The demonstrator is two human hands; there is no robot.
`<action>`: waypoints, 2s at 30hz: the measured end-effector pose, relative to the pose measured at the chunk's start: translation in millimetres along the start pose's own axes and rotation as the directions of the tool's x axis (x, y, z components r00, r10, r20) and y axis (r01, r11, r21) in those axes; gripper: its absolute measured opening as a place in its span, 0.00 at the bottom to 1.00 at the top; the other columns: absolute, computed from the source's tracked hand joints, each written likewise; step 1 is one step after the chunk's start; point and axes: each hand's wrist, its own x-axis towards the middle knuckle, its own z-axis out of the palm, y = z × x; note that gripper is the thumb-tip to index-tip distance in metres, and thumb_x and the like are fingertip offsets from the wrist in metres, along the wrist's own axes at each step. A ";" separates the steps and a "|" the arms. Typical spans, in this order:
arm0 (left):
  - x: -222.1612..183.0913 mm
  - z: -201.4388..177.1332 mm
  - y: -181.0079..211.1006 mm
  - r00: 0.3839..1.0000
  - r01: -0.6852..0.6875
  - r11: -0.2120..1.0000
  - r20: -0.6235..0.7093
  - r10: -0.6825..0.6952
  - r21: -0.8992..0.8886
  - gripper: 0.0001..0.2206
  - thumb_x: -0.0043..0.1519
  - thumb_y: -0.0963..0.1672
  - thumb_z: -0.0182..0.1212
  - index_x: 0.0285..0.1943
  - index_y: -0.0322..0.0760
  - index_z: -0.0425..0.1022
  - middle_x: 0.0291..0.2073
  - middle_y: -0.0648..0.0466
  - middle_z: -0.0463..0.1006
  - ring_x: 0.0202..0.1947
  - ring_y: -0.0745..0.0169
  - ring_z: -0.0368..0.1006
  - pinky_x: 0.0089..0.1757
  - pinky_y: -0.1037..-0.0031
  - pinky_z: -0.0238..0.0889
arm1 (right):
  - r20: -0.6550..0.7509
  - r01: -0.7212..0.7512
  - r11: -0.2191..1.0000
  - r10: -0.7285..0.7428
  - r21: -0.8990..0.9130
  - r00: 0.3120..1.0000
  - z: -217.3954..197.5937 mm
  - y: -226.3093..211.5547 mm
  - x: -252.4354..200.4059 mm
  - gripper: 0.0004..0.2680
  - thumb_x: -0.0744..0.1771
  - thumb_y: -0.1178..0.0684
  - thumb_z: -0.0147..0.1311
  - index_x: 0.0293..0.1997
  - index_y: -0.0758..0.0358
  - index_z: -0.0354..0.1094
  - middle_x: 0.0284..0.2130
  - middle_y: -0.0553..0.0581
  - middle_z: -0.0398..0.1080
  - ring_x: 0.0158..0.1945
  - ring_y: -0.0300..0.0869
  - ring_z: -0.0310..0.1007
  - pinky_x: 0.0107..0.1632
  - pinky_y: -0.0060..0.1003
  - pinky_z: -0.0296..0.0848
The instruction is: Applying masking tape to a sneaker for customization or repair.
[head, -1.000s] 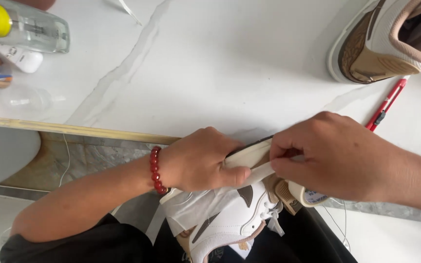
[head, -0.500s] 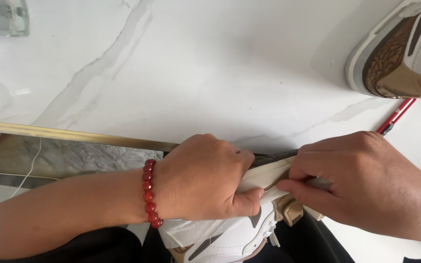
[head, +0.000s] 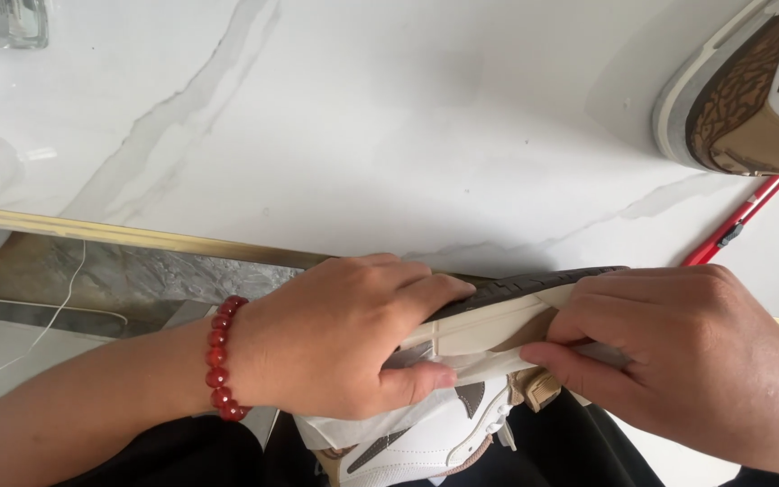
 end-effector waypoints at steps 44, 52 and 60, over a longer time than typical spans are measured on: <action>-25.8 15.4 30.3 0.985 -0.123 0.967 -0.096 0.147 0.222 0.29 0.56 0.48 0.68 0.65 0.28 0.74 0.70 0.34 0.62 0.46 0.49 0.71 0.46 0.64 0.72 | -0.080 0.122 0.987 -0.114 0.105 0.990 -19.6 15.3 -4.4 0.07 0.58 0.50 0.69 0.35 0.53 0.79 0.25 0.43 0.80 0.25 0.35 0.76 0.26 0.31 0.74; -31.7 10.8 40.3 0.947 -0.142 0.898 -0.207 0.246 0.417 0.23 0.57 0.43 0.68 0.62 0.27 0.74 0.65 0.35 0.69 0.49 0.46 0.76 0.48 0.66 0.75 | -0.284 0.435 0.893 -0.390 0.117 0.876 -38.0 5.6 -1.7 0.04 0.59 0.54 0.67 0.32 0.58 0.79 0.24 0.47 0.79 0.24 0.34 0.78 0.25 0.28 0.73; -26.0 6.8 -0.9 0.900 -0.112 0.810 -0.287 0.328 0.576 0.20 0.59 0.41 0.67 0.62 0.35 0.76 0.67 0.40 0.69 0.56 0.47 0.77 0.51 0.65 0.77 | -0.269 0.416 0.907 -0.386 0.063 0.882 -40.4 -0.4 18.8 0.04 0.59 0.54 0.67 0.32 0.59 0.80 0.24 0.50 0.80 0.24 0.36 0.81 0.27 0.30 0.73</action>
